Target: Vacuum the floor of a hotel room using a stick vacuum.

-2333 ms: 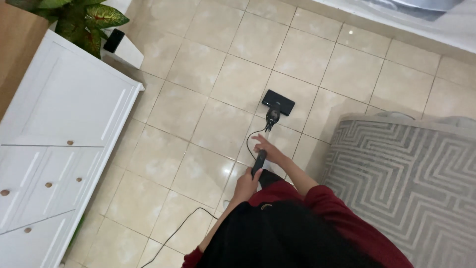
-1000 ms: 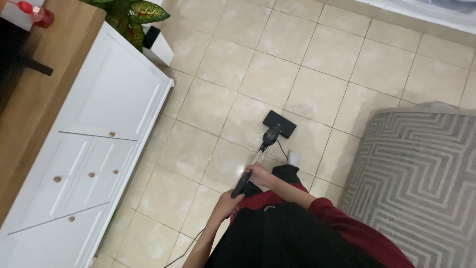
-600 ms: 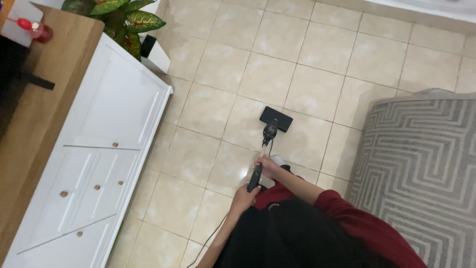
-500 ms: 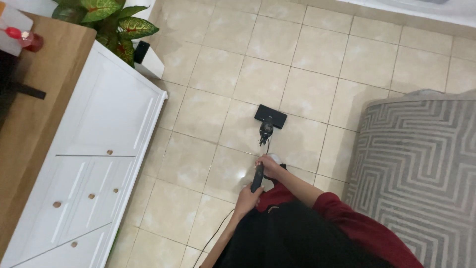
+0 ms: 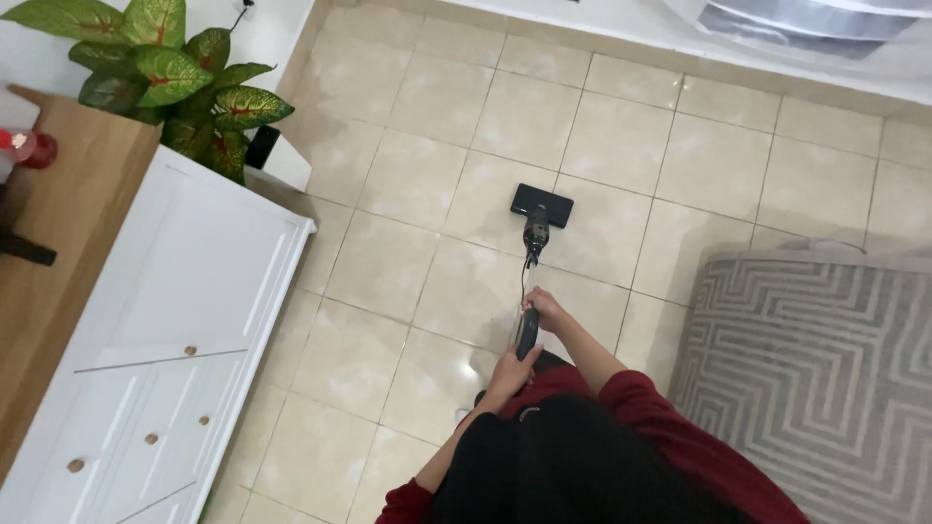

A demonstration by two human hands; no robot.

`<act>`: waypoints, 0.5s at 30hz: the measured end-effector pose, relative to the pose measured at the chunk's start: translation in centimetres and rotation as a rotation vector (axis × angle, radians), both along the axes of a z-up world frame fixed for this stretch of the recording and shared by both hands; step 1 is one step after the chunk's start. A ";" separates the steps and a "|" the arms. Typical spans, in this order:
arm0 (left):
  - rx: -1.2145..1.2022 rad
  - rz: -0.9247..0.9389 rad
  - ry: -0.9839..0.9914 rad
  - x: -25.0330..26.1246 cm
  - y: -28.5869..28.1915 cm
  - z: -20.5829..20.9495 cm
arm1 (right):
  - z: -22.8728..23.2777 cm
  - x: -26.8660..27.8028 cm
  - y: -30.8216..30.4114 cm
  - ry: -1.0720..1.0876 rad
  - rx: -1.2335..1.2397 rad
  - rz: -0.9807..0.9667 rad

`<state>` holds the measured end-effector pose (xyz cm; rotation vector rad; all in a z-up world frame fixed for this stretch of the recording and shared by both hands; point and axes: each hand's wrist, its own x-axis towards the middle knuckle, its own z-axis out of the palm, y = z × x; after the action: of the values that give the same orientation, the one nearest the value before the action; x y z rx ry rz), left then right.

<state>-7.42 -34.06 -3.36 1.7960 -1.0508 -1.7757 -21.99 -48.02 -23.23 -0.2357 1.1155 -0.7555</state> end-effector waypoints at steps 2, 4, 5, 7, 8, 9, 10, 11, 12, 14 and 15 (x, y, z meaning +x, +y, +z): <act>-0.030 0.007 -0.010 -2.0 -2.5 0.2 | 0.2 -1.4 -3.5 0.041 -0.009 0.031; -0.061 0.010 -0.021 -3.4 -5.3 0.7 | 0.0 -2.4 -7.1 0.080 -0.019 0.059; -0.079 0.041 -0.011 -4.1 -6.4 1.1 | -0.5 -3.0 -8.2 0.063 0.004 0.020; -0.092 0.068 -0.001 -5.2 -8.0 1.6 | -0.9 -4.0 -9.9 0.047 0.033 -0.025; -0.107 0.084 0.022 -5.4 -8.6 1.8 | -0.9 -4.2 -10.6 0.053 -0.045 0.023; -0.132 0.097 0.045 -5.5 -9.7 2.0 | -0.6 -4.4 -11.9 0.059 -0.133 0.068; -0.135 0.089 0.046 -5.5 -10.2 1.4 | -0.3 -4.4 -12.2 0.061 -0.135 0.059; -0.121 0.063 0.059 -5.4 -10.8 0.9 | 0.2 -4.3 -12.7 0.061 -0.117 0.064; -0.107 0.036 0.072 -5.2 -11.4 0.3 | 0.6 -4.1 -13.1 0.062 -0.099 0.069; -0.060 -0.002 0.138 -4.4 -11.2 -2.6 | -1.0 -3.7 -12.3 0.073 -0.081 0.028; -0.012 -0.026 0.200 -3.9 -11.2 -4.0 | -1.8 -3.4 -11.8 0.082 -0.062 0.001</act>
<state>-11.29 -45.21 -7.39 1.5655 -1.0058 -1.9146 -25.34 -59.86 -25.03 -0.3219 1.1704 -0.7865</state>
